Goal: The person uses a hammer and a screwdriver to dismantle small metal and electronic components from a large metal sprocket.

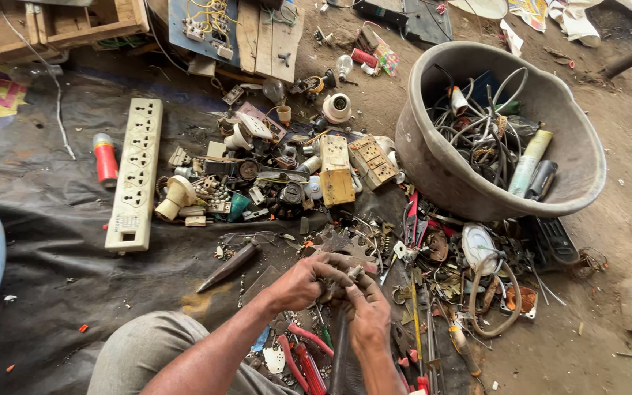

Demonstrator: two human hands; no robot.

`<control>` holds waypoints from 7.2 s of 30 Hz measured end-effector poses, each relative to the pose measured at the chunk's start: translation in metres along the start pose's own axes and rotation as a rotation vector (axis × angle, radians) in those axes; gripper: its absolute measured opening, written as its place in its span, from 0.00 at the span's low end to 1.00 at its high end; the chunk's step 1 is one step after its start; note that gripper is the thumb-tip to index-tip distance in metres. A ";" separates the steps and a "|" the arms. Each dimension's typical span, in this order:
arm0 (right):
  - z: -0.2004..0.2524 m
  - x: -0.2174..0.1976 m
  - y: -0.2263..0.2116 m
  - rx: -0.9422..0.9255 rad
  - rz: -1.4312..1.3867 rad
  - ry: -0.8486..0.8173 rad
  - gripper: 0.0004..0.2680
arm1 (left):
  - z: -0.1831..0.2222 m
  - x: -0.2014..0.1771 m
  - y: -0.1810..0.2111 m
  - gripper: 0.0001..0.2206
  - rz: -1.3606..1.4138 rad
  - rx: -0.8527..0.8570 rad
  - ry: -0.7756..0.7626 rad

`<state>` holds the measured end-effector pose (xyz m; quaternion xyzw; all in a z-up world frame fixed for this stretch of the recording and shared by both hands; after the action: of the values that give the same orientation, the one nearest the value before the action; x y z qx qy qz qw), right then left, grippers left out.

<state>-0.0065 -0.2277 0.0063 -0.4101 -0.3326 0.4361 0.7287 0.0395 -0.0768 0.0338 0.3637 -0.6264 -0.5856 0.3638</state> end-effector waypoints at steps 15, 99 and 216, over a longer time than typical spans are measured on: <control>-0.203 -0.061 -0.076 -0.608 1.127 0.039 0.09 | -0.003 -0.038 -0.057 0.22 0.518 -0.464 0.455; -0.047 0.085 -0.001 -0.916 1.324 0.101 0.12 | 0.192 -0.204 0.096 0.16 -0.230 -0.365 0.905; 0.006 0.006 0.020 0.166 1.925 0.212 0.37 | 0.122 -0.098 -0.014 0.15 -0.264 -0.547 0.504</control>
<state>-0.0166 -0.2151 -0.0077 -0.4912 0.2444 0.8284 0.1130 -0.0212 0.0665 0.0110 0.4630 -0.2861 -0.6651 0.5113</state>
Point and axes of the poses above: each hand's wrist, its own z-axis away from the middle knuckle, its own x-axis out of the palm, y = z × x, the point moved 8 cm from there along -z, towards the middle knuckle, and after that the axes turned 6 degrees about y, right-handed, at the moved point
